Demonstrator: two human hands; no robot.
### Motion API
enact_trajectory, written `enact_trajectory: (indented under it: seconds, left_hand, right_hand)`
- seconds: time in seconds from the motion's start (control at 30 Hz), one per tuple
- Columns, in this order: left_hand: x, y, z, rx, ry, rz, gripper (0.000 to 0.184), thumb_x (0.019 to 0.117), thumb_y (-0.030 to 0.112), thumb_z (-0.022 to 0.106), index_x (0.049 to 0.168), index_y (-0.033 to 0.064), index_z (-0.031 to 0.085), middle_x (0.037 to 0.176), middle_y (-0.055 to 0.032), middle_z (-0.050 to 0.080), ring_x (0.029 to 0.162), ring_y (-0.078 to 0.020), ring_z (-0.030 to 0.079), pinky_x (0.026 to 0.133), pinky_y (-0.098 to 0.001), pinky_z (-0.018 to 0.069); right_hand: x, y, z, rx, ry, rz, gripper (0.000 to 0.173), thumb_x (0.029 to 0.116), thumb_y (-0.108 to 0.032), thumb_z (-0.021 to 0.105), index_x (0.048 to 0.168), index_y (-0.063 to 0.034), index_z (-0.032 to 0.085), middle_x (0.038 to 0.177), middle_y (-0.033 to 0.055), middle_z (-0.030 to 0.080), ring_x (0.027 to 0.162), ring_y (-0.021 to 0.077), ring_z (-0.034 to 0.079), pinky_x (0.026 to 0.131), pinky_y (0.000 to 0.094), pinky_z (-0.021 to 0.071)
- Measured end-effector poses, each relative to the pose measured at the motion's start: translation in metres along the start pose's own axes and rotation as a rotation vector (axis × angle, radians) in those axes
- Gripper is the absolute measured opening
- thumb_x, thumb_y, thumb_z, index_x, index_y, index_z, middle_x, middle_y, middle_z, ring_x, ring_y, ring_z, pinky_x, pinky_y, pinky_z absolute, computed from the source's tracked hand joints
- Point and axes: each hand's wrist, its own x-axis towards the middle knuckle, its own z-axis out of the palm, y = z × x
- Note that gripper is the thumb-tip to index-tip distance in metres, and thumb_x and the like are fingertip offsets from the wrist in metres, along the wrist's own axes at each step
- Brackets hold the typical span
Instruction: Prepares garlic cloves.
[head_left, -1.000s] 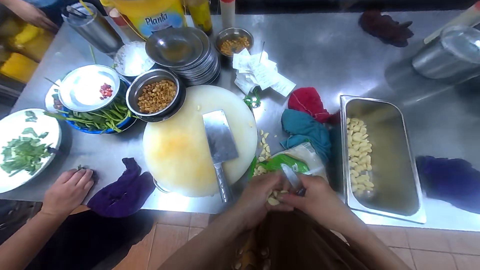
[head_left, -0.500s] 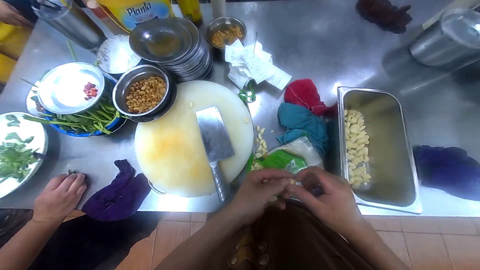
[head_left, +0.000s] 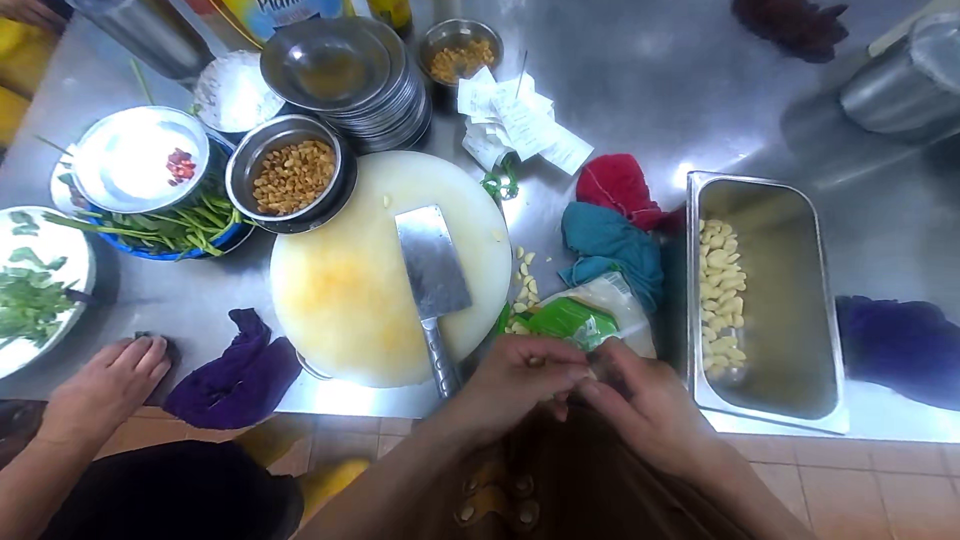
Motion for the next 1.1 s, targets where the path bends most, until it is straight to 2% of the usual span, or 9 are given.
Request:
enact_trajectory:
  seconds: [0.3, 0.47, 0.63, 0.77, 0.8, 0.87, 1.0, 1.03, 1.1]
  left_hand:
    - [-0.001, 0.002, -0.001, 0.011, -0.043, -0.002, 0.010, 0.0986, 0.007, 0.064, 0.100, 0.0053, 0.073, 0.081, 0.0002, 0.069, 0.069, -0.0068, 0.065, 0.066, -0.0245, 0.0587]
    - [-0.004, 0.001, 0.002, -0.039, -0.017, -0.078, 0.011, 0.0973, 0.004, 0.061, 0.100, 0.0036, 0.072, 0.081, 0.0001, 0.069, 0.069, -0.0077, 0.066, 0.067, -0.0254, 0.0594]
    - [-0.007, 0.001, 0.012, -0.162, 0.112, -0.241, 0.015, 0.0989, 0.004, 0.057, 0.106, 0.0015, 0.070, 0.077, -0.0011, 0.067, 0.067, -0.0090, 0.066, 0.065, -0.0254, 0.0595]
    - [-0.006, -0.006, 0.019, -0.355, 0.305, -0.205, 0.018, 0.1030, 0.002, 0.051, 0.093, 0.0003, 0.066, 0.070, -0.0031, 0.063, 0.061, -0.0076, 0.063, 0.060, -0.0209, 0.0564]
    - [-0.006, -0.008, 0.021, -0.417, 0.382, -0.155, 0.019, 0.1030, 0.001, 0.050, 0.094, -0.0001, 0.066, 0.070, -0.0036, 0.063, 0.060, -0.0076, 0.062, 0.059, -0.0204, 0.0556]
    - [-0.004, -0.007, 0.022, -0.497, 0.516, -0.039, 0.020, 0.1039, 0.001, 0.049, 0.106, -0.0011, 0.069, 0.077, -0.0049, 0.064, 0.063, -0.0092, 0.061, 0.063, -0.0224, 0.0554]
    - [-0.003, -0.002, 0.017, -0.562, 0.594, 0.034, 0.020, 0.1058, 0.006, 0.050, 0.115, 0.0017, 0.068, 0.089, -0.0073, 0.065, 0.065, -0.0096, 0.060, 0.061, -0.0216, 0.0546]
    - [-0.004, -0.002, 0.015, -0.577, 0.591, 0.023, 0.020, 0.1058, 0.006, 0.050, 0.115, 0.0018, 0.067, 0.089, -0.0075, 0.065, 0.066, -0.0096, 0.061, 0.061, -0.0213, 0.0547]
    - [-0.005, -0.002, 0.013, -0.596, 0.574, -0.018, 0.020, 0.1064, 0.008, 0.050, 0.116, 0.0024, 0.066, 0.088, -0.0074, 0.064, 0.065, -0.0097, 0.060, 0.060, -0.0206, 0.0536]
  right_hand:
    - [-0.002, -0.003, 0.000, -0.001, -0.006, -0.002, 0.052, 0.1038, -0.062, 0.042, 0.098, -0.0137, 0.059, 0.065, -0.0080, 0.052, 0.056, -0.0028, 0.051, 0.050, 0.0170, 0.0447]
    - [-0.004, -0.005, 0.002, -0.038, -0.082, -0.036, 0.055, 0.1061, -0.060, 0.036, 0.104, -0.0103, 0.059, 0.067, -0.0029, 0.056, 0.058, 0.0046, 0.057, 0.052, 0.0239, 0.0501]
    - [-0.006, -0.009, 0.005, -0.170, -0.068, -0.078, 0.054, 0.1086, -0.054, 0.034, 0.104, -0.0066, 0.059, 0.071, 0.0023, 0.062, 0.061, 0.0128, 0.063, 0.054, 0.0298, 0.0550]
    - [0.005, -0.013, 0.009, -0.211, -0.100, -0.028, 0.053, 0.1095, -0.052, 0.031, 0.105, -0.0073, 0.060, 0.069, -0.0002, 0.061, 0.059, 0.0124, 0.063, 0.053, 0.0305, 0.0542]
    - [0.007, -0.014, 0.010, -0.214, -0.105, -0.014, 0.051, 0.1094, -0.050, 0.032, 0.103, -0.0075, 0.060, 0.066, -0.0004, 0.057, 0.056, 0.0130, 0.060, 0.050, 0.0309, 0.0524]
    - [0.011, -0.018, 0.006, -0.163, -0.096, 0.037, 0.050, 0.1087, -0.050, 0.034, 0.098, -0.0086, 0.060, 0.062, -0.0013, 0.052, 0.052, 0.0117, 0.056, 0.047, 0.0308, 0.0489]
    - [0.037, -0.008, -0.012, -0.105, 0.142, 0.040, 0.044, 0.1052, -0.050, 0.047, 0.084, -0.0146, 0.063, 0.062, -0.0073, 0.050, 0.050, 0.0024, 0.048, 0.044, 0.0227, 0.0420]
    - [0.047, -0.004, -0.015, -0.142, 0.163, 0.035, 0.040, 0.1032, -0.046, 0.051, 0.083, -0.0139, 0.066, 0.063, -0.0067, 0.052, 0.051, 0.0032, 0.049, 0.045, 0.0232, 0.0428]
    - [0.065, 0.002, -0.015, -0.243, 0.122, 0.063, 0.028, 0.0983, -0.034, 0.063, 0.086, -0.0088, 0.069, 0.068, 0.0003, 0.062, 0.058, 0.0132, 0.060, 0.052, 0.0349, 0.0513]
